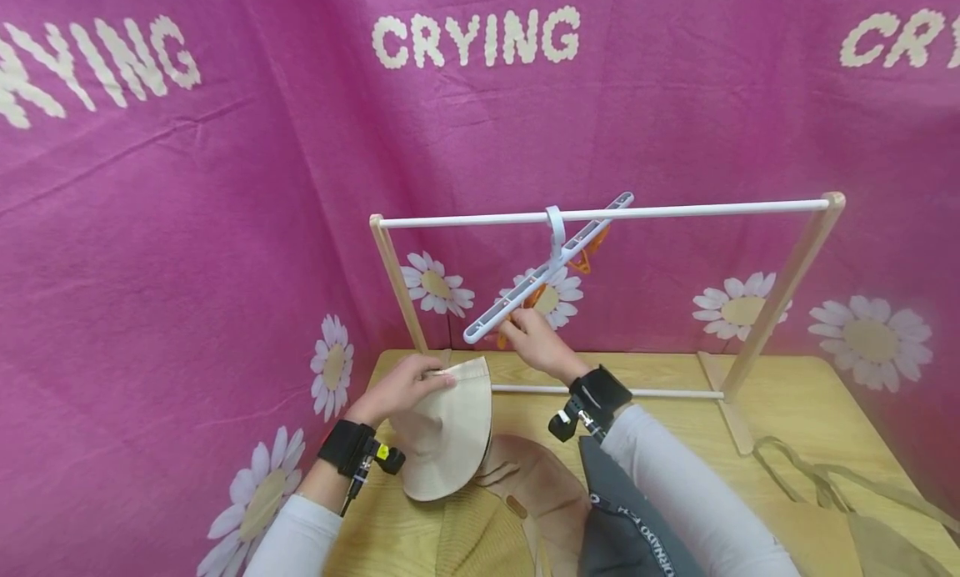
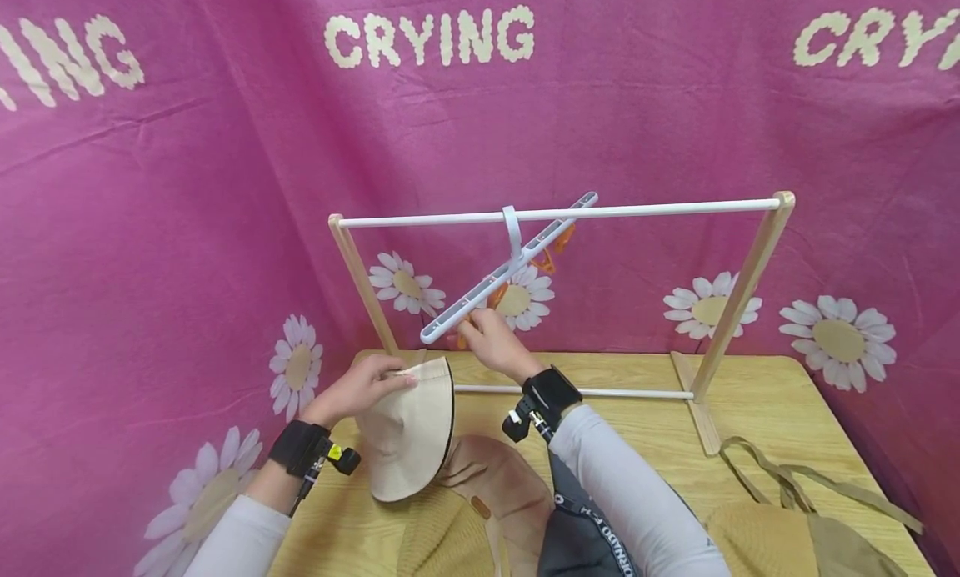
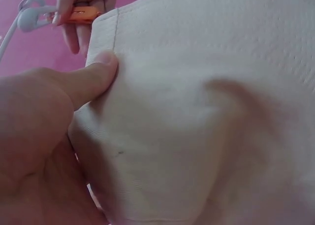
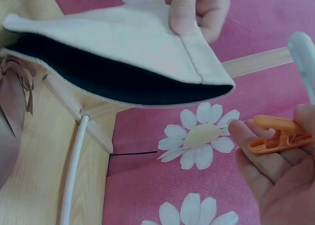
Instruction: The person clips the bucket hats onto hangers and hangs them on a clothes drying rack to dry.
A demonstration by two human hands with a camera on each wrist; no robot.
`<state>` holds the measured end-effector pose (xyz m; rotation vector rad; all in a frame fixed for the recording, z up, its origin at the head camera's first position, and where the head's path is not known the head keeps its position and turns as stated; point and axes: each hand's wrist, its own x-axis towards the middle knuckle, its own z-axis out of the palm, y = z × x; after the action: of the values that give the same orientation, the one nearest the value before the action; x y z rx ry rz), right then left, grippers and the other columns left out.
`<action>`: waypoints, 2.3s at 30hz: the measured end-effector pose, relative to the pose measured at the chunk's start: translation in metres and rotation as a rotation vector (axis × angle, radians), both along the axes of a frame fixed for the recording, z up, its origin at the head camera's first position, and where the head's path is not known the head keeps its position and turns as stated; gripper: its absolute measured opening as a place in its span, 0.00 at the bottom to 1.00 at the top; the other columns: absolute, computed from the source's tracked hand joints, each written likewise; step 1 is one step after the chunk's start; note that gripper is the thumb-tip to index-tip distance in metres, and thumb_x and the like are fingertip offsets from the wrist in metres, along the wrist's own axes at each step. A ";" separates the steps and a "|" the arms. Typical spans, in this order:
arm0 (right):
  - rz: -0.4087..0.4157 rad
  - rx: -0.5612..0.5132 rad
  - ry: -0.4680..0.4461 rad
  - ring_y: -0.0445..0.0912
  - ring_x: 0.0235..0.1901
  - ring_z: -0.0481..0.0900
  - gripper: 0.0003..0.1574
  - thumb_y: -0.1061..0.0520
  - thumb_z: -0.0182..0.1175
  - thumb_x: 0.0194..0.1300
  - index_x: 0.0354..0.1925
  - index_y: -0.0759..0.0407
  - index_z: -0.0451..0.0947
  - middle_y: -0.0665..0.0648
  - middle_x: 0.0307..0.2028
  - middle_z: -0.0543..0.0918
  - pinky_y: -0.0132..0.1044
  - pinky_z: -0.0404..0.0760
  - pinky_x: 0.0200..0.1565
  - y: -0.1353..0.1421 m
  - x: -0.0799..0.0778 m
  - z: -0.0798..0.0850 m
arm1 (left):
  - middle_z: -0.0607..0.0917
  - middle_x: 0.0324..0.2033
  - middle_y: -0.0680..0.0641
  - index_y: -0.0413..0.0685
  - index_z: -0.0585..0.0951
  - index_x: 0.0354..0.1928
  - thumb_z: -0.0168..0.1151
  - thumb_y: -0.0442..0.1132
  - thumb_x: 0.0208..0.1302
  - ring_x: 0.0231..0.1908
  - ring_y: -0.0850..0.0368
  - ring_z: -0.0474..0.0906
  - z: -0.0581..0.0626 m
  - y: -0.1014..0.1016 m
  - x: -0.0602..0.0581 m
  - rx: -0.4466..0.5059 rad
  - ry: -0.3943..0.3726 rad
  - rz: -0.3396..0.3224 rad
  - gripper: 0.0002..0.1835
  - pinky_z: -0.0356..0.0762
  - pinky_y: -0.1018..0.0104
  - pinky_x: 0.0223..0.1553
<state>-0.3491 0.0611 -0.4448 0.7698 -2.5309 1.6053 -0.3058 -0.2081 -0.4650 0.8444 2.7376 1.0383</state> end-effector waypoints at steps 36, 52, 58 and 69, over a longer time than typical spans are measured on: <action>0.087 -0.002 -0.048 0.43 0.23 0.62 0.17 0.57 0.50 0.83 0.38 0.64 0.78 0.53 0.26 0.70 0.34 0.64 0.28 0.000 0.006 0.007 | 0.80 0.27 0.58 0.55 0.84 0.31 0.69 0.48 0.70 0.47 0.53 0.74 0.030 0.053 -0.039 -0.311 0.183 0.020 0.10 0.59 0.44 0.61; 0.048 0.032 -0.026 0.43 0.26 0.64 0.14 0.55 0.53 0.82 0.43 0.62 0.81 0.53 0.29 0.73 0.36 0.65 0.31 0.001 0.005 0.005 | 0.79 0.26 0.55 0.51 0.83 0.31 0.70 0.46 0.69 0.52 0.50 0.75 0.038 0.065 -0.046 -0.285 0.258 -0.009 0.10 0.56 0.41 0.62; 0.022 0.081 -0.026 0.44 0.30 0.70 0.12 0.53 0.57 0.80 0.49 0.60 0.81 0.53 0.31 0.73 0.36 0.69 0.34 -0.002 0.007 0.003 | 0.88 0.41 0.51 0.49 0.89 0.46 0.71 0.44 0.69 0.56 0.48 0.73 0.037 0.066 -0.047 -0.276 0.280 -0.011 0.09 0.53 0.37 0.68; -0.007 0.060 -0.023 0.42 0.30 0.69 0.16 0.49 0.61 0.78 0.51 0.60 0.83 0.50 0.28 0.70 0.35 0.67 0.34 -0.009 0.009 -0.005 | 0.83 0.57 0.43 0.46 0.89 0.46 0.72 0.45 0.67 0.69 0.41 0.64 0.015 0.062 -0.053 -0.149 0.253 0.071 0.12 0.49 0.31 0.71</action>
<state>-0.3401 0.0517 -0.4495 0.7508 -2.6058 1.5512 -0.3592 -0.1460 -0.4500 0.9170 3.0286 0.7733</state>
